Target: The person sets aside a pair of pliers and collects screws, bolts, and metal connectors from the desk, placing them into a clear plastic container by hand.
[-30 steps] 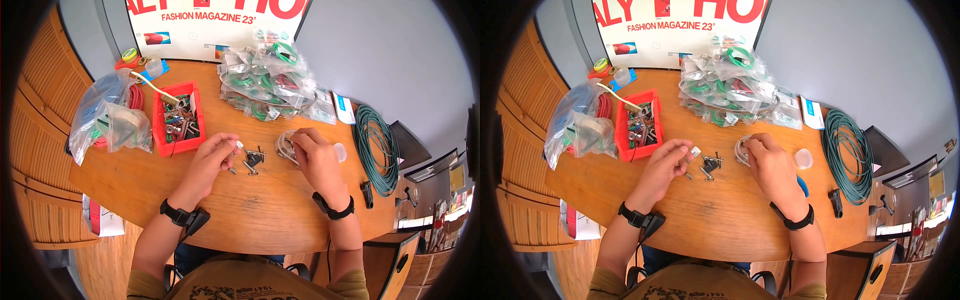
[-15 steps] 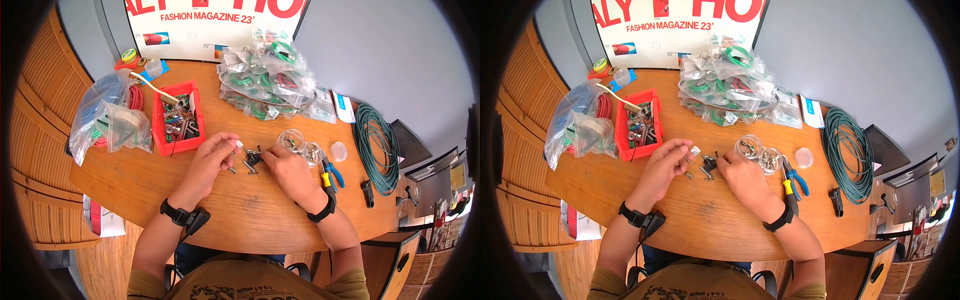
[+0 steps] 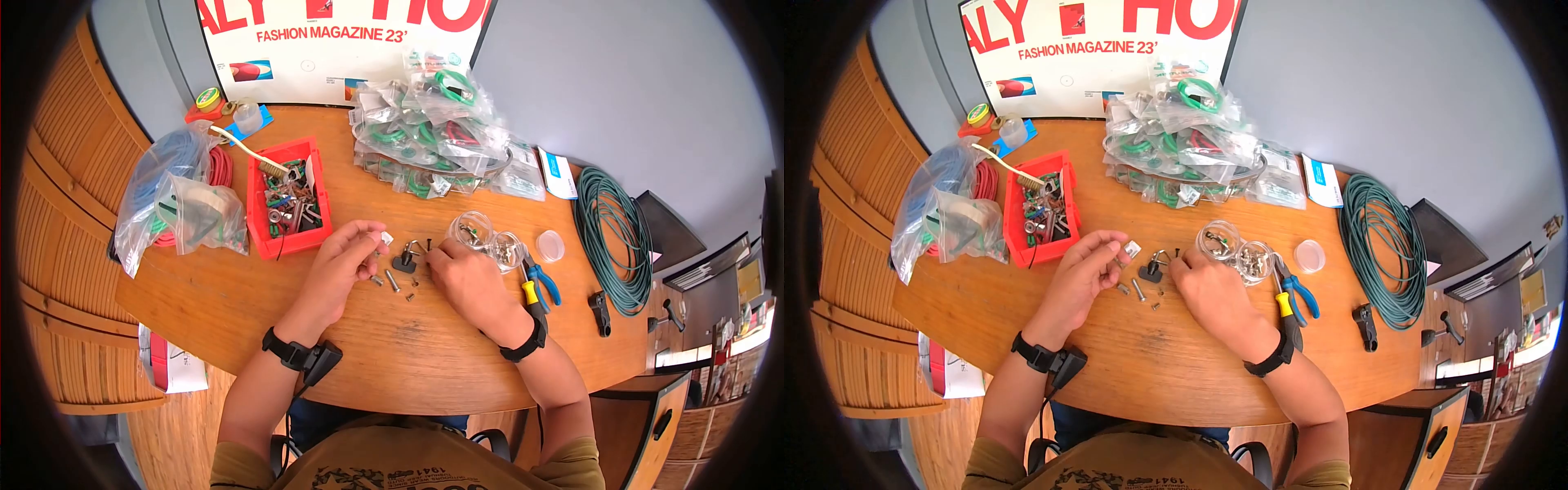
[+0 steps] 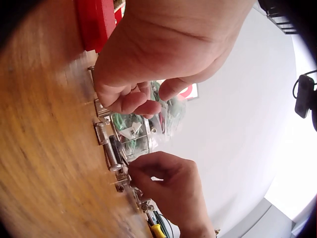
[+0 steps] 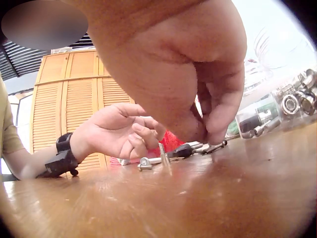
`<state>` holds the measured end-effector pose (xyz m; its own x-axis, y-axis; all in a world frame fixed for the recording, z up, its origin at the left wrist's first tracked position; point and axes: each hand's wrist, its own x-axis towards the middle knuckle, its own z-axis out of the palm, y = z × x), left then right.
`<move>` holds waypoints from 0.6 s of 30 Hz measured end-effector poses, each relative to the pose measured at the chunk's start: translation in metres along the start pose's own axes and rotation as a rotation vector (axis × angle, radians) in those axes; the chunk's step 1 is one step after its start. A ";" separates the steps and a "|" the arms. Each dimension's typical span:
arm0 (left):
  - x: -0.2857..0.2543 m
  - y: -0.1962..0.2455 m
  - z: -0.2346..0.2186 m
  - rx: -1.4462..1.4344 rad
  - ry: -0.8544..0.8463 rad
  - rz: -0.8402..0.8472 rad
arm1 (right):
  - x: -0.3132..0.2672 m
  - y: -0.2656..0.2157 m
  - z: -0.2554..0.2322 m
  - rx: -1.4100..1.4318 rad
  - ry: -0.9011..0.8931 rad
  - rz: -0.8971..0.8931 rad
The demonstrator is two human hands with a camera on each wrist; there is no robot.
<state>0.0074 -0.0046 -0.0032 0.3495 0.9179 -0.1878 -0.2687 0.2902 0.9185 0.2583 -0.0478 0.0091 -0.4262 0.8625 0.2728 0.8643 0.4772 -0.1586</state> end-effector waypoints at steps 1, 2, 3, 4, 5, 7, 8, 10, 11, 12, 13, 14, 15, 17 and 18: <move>0.000 0.000 0.000 0.002 -0.001 0.000 | 0.000 -0.001 -0.001 0.038 0.036 0.015; 0.000 0.000 0.000 0.002 -0.001 0.001 | 0.000 -0.001 -0.002 0.037 0.036 0.014; 0.000 -0.001 -0.001 -0.001 -0.003 0.002 | 0.000 0.000 -0.003 0.062 0.095 0.011; 0.000 -0.001 -0.001 -0.004 -0.004 0.005 | 0.001 0.001 -0.005 0.087 0.153 0.008; 0.000 -0.001 -0.001 -0.005 -0.004 0.005 | 0.001 0.002 -0.010 0.087 0.153 0.008; -0.001 -0.001 -0.002 -0.008 -0.007 0.006 | 0.003 0.004 -0.030 0.086 0.257 0.047; -0.002 0.000 -0.001 -0.012 -0.004 0.005 | 0.003 0.007 -0.040 0.087 0.253 0.043; -0.003 0.002 0.001 -0.014 0.000 0.002 | 0.003 0.014 -0.059 0.193 0.330 0.207; -0.002 0.002 0.000 -0.016 0.005 0.004 | 0.002 0.017 -0.065 0.195 0.327 0.202; -0.001 0.000 0.000 -0.009 -0.004 0.006 | 0.000 0.019 -0.071 0.166 0.292 0.248; 0.000 0.000 0.000 -0.001 -0.016 0.008 | 0.000 0.021 -0.074 0.136 0.258 0.296; 0.000 0.000 0.000 -0.002 -0.016 0.008 | 0.001 0.022 -0.071 0.136 0.258 0.295; 0.000 0.000 0.000 -0.001 -0.011 0.008 | 0.001 0.026 -0.066 0.075 0.265 0.254; -0.001 0.001 0.001 0.003 -0.008 0.006 | -0.001 0.028 -0.060 0.015 0.273 0.216; -0.001 0.002 0.001 0.005 -0.003 0.004 | -0.001 0.028 -0.058 0.013 0.227 0.208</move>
<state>0.0077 -0.0054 -0.0008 0.3511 0.9183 -0.1831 -0.2655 0.2851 0.9210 0.2983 -0.0456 0.0595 -0.1685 0.8831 0.4378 0.9227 0.2976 -0.2452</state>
